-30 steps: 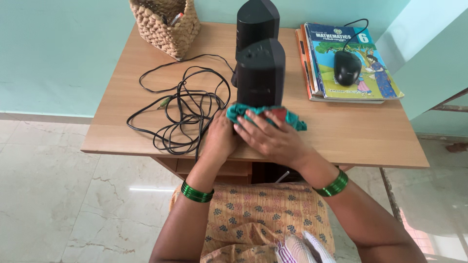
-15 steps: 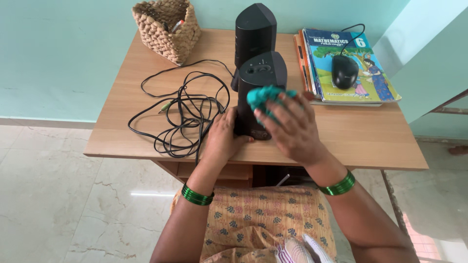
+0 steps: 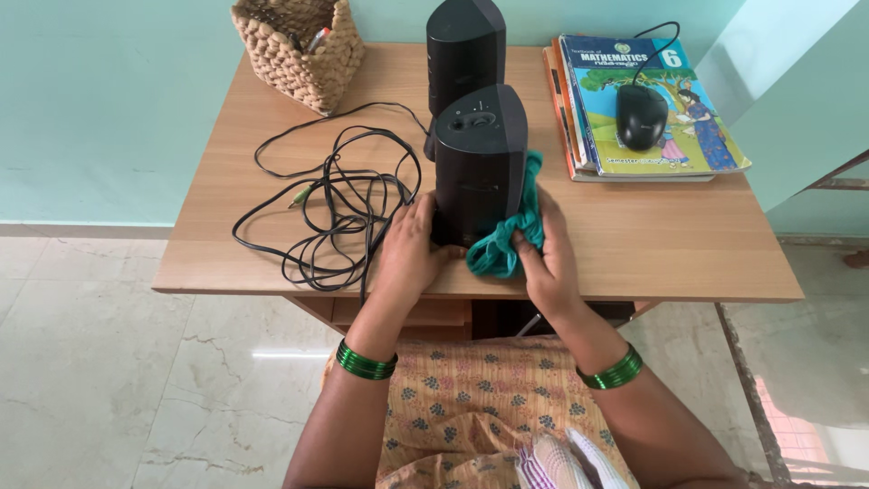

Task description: The person wipes two computer speakers and their tangled cables with a cloth while sitting at a desk.

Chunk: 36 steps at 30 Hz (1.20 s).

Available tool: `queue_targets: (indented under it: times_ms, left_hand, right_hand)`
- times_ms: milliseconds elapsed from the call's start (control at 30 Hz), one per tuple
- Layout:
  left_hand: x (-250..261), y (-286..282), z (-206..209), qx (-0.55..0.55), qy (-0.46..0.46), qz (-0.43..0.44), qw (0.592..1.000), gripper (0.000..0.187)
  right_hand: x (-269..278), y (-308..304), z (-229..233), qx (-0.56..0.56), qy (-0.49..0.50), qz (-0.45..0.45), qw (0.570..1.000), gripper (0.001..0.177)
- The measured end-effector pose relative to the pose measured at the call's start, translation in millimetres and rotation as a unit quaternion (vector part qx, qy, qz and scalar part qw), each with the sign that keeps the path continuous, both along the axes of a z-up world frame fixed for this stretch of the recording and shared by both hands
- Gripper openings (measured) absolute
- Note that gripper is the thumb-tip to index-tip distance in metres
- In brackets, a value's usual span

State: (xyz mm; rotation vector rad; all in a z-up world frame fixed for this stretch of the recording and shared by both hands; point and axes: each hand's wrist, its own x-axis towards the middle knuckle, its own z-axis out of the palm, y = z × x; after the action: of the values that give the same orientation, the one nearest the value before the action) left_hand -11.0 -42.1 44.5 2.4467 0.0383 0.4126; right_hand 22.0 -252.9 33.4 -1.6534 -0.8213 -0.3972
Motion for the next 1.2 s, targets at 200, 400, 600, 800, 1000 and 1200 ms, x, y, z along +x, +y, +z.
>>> queue_targets:
  times_ms: [200, 400, 600, 800, 1000, 1200]
  left_hand:
    - [4, 2, -7, 0.043, -0.025, -0.003, 0.999, 0.092]
    - [11, 12, 0, -0.002, 0.012, -0.036, 0.999, 0.093]
    - [22, 21, 4, -0.039, 0.036, -0.095, 0.994, 0.087]
    - [0, -9, 3, 0.03, -0.068, -0.012, 0.997, 0.092]
    - [-14, -43, -2, -0.009, -0.114, 0.045, 0.992, 0.106]
    - [-3, -45, 10, -0.068, -0.128, 0.037, 0.989, 0.125]
  right_hand:
    - [25, -21, -11, -0.07, 0.14, 0.027, 0.987, 0.055]
    - [45, -22, -17, -0.011, 0.247, 0.089, 0.965, 0.056]
    - [43, -23, -20, 0.042, 0.272, 0.112, 0.955, 0.058]
    - [41, -24, -16, 0.057, 0.298, 0.118, 0.946, 0.056]
    - [37, -22, -14, 0.013, 0.266, 0.068, 0.961, 0.054]
    - [20, -20, 5, -0.092, 0.132, 0.007, 0.987, 0.049]
